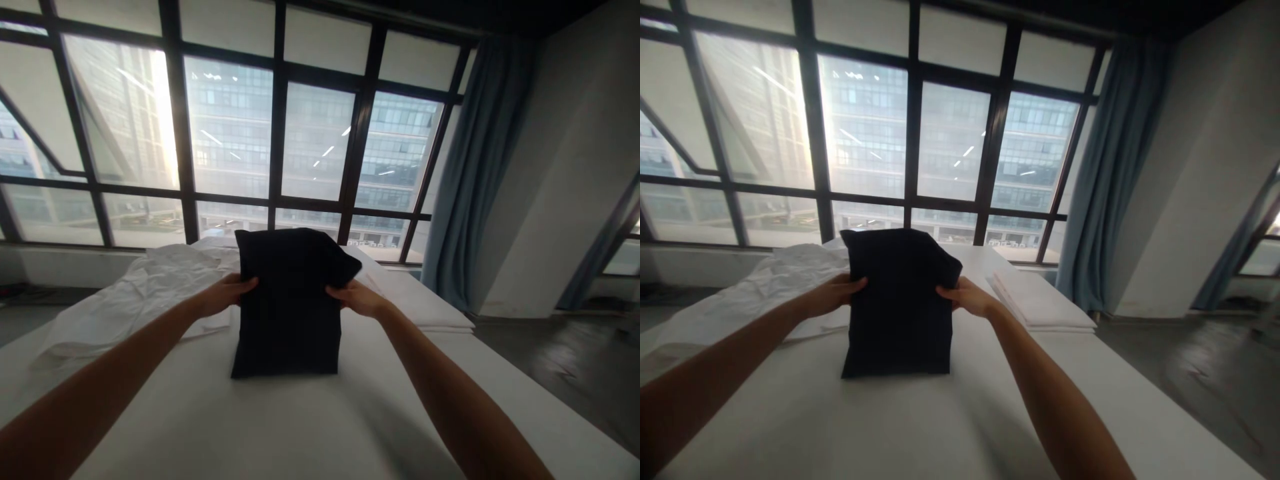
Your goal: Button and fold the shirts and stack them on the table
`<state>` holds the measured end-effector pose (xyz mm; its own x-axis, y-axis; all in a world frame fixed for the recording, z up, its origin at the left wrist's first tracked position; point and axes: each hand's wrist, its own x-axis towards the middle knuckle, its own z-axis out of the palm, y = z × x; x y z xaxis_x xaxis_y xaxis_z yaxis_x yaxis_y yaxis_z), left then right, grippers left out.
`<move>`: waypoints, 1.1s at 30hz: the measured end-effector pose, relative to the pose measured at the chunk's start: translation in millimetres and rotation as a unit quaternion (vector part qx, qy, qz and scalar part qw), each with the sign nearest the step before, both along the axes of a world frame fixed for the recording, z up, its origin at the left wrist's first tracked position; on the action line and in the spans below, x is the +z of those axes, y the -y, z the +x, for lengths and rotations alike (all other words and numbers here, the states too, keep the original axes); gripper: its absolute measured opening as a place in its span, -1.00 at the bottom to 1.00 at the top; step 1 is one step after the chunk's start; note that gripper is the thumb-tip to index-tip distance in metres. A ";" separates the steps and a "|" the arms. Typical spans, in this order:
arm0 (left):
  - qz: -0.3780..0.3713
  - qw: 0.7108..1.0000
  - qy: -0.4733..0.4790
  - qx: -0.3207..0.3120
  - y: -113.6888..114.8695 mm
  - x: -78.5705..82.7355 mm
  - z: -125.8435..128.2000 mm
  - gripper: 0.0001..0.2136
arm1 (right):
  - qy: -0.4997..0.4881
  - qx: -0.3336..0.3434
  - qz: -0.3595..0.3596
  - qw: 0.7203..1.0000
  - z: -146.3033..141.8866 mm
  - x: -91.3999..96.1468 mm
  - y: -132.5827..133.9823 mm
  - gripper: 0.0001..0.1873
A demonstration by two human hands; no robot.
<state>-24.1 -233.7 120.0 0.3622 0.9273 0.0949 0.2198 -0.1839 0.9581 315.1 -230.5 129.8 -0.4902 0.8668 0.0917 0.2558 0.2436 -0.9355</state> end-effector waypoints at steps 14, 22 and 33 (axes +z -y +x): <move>-0.106 0.954 -0.157 0.233 -143.1 -77.6 16.3 -0.71 | 0.152 -0.246 -0.097 0.952 -29.4 -76.6 -112.1 -0.74; -0.043 0.975 0.093 0.199 -149.6 -73.4 10.5 -0.68 | 0.250 -0.287 0.075 0.922 -26.6 -74.1 -118.9 -0.76; 0.044 0.971 -0.087 0.219 -150.7 -79.0 5.7 -0.63 | 0.286 -0.296 0.105 0.905 -31.6 -86.8 -122.9 -0.65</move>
